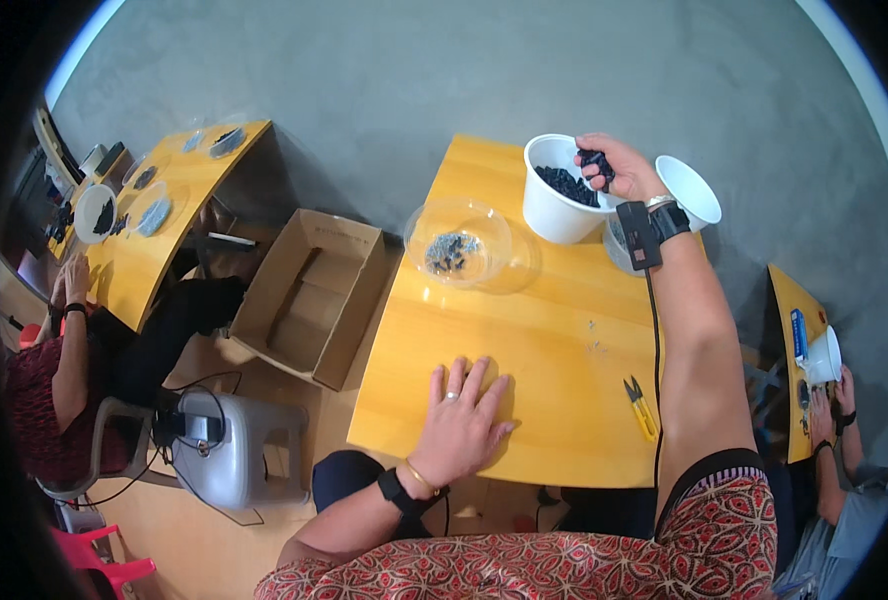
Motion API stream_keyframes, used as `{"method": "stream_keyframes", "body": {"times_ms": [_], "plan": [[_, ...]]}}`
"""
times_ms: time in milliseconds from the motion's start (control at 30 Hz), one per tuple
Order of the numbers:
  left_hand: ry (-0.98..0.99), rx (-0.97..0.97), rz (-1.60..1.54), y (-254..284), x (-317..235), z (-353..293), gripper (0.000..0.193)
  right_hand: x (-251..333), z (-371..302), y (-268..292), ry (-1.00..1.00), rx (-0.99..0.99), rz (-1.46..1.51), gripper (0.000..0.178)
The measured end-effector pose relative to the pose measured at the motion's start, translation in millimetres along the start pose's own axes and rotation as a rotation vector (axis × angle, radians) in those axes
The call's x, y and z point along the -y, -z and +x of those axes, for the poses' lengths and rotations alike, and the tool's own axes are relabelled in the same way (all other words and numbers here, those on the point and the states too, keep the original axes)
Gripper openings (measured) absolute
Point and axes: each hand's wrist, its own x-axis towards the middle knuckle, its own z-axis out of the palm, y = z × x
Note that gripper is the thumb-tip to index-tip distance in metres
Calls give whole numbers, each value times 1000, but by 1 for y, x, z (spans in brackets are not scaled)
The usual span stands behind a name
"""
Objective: Assembling small black plastic components by hand at a table.
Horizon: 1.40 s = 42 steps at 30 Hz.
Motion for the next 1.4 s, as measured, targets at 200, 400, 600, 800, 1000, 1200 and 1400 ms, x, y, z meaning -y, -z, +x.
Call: {"method": "stream_keyframes", "body": {"times_ms": [200, 400, 600, 800, 1000, 1200, 1400], "plan": [[-42, -88, 34, -4, 0, 1, 46, -4, -56, -22, -18, 40, 68, 20], [-84, -129, 136, -16, 9, -4, 42, -77, -99, -48, -83, 52, 0, 13], [-26, -192, 164, -27, 5, -5, 51, -143, -139, -66, 42, -182, -519, 13], [12, -204, 153, -28, 7, -4, 55, -197, -163, -92, 665, -419, -1281, 11], [23, -215, 181, -31, 8, -2, 53, -205, -178, -99, 733, -391, -1369, 11], [12, -195, 204, -31, 7, -2, 49, -211, -183, -100, 809, -402, -1330, 11], [21, -183, 223, -30, 6, -2, 48, -211, -182, -99, 788, -409, -1353, 11]]}}
